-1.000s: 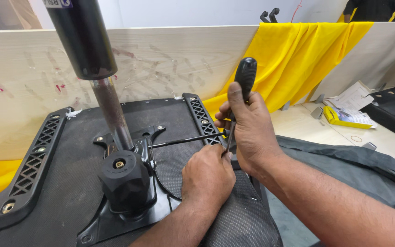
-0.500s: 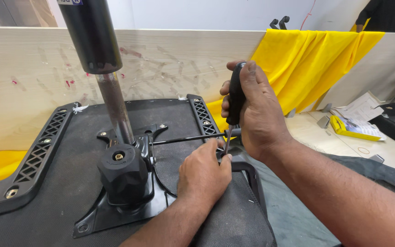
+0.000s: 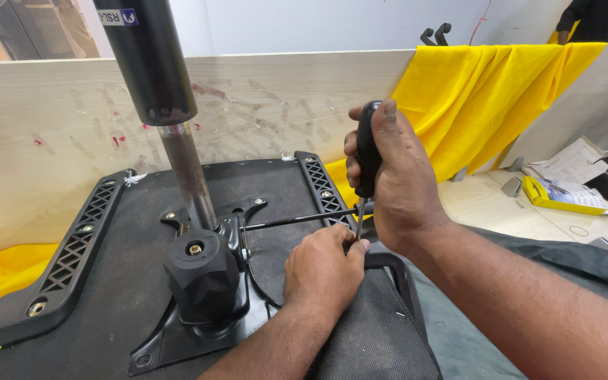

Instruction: The person uses a screwdriver to tighten screws on the underside of an office chair base. They systematically secure the mounting plate and side brackets to the chair frame.

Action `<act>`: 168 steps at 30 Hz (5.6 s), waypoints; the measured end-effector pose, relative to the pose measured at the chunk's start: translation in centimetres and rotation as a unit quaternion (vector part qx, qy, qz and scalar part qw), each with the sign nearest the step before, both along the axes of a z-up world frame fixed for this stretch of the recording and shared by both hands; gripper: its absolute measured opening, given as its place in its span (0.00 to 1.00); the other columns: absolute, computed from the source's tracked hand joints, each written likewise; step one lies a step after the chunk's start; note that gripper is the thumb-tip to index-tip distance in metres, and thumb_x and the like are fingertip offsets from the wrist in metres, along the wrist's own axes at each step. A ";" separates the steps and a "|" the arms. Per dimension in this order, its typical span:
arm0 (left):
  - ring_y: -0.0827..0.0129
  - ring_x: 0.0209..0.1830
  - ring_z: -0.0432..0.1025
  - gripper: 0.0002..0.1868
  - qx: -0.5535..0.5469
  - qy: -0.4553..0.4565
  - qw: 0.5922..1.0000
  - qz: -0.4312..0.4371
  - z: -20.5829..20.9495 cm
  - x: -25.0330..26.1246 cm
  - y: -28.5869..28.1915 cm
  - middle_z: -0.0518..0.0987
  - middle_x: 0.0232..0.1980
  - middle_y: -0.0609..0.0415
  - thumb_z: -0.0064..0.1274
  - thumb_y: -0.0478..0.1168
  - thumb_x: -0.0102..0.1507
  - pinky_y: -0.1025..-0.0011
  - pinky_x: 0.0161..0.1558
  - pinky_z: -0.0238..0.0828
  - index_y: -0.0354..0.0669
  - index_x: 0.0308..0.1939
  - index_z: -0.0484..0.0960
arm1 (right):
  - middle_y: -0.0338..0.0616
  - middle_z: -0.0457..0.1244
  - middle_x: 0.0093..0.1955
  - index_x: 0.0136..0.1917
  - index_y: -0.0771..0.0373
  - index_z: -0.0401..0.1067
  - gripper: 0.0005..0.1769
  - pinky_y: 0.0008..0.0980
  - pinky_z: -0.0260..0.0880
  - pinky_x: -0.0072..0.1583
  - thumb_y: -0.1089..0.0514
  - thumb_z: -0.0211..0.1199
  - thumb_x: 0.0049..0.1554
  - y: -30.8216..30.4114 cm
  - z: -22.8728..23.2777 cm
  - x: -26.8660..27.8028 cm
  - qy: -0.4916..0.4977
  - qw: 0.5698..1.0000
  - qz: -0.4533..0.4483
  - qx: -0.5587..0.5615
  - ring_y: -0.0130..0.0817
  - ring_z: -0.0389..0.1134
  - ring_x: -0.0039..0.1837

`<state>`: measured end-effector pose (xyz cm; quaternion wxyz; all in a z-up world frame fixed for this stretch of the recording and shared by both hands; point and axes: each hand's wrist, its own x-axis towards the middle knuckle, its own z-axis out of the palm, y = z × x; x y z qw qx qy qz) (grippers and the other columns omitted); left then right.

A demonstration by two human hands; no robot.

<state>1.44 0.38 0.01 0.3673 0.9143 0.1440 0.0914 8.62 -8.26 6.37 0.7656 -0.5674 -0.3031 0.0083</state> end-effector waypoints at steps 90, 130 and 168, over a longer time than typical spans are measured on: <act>0.60 0.49 0.80 0.14 -0.103 -0.027 0.994 0.006 -0.4 0.3 1.0 0.86 0.47 0.54 0.54 0.51 0.63 0.62 0.55 0.74 0.59 0.50 0.88 | 0.38 0.57 0.33 0.48 0.59 0.66 0.26 0.27 0.56 0.34 0.33 0.56 0.68 -0.8 0.4 5.1 0.020 0.956 0.285 0.061 0.28 0.56 0.32; 0.58 0.47 0.81 0.13 -0.094 -0.039 0.995 0.000 -0.8 0.2 1.1 0.87 0.44 0.52 0.56 0.47 0.61 0.63 0.54 0.75 0.52 0.46 0.89 | 0.40 0.61 0.37 0.44 0.59 0.70 0.13 0.32 0.65 0.42 0.49 0.52 0.60 0.5 3.5 1.9 0.133 0.990 0.046 -0.015 0.32 0.62 0.38; 0.57 0.45 0.80 0.13 -0.039 -0.039 0.998 0.019 0.0 -0.2 0.3 0.86 0.41 0.52 0.57 0.51 0.62 0.58 0.52 0.74 0.51 0.43 0.89 | 0.41 0.64 0.44 0.51 0.60 0.67 0.12 0.36 0.72 0.49 0.50 0.51 0.68 -0.7 3.4 2.8 0.038 0.996 0.083 -0.012 0.34 0.65 0.46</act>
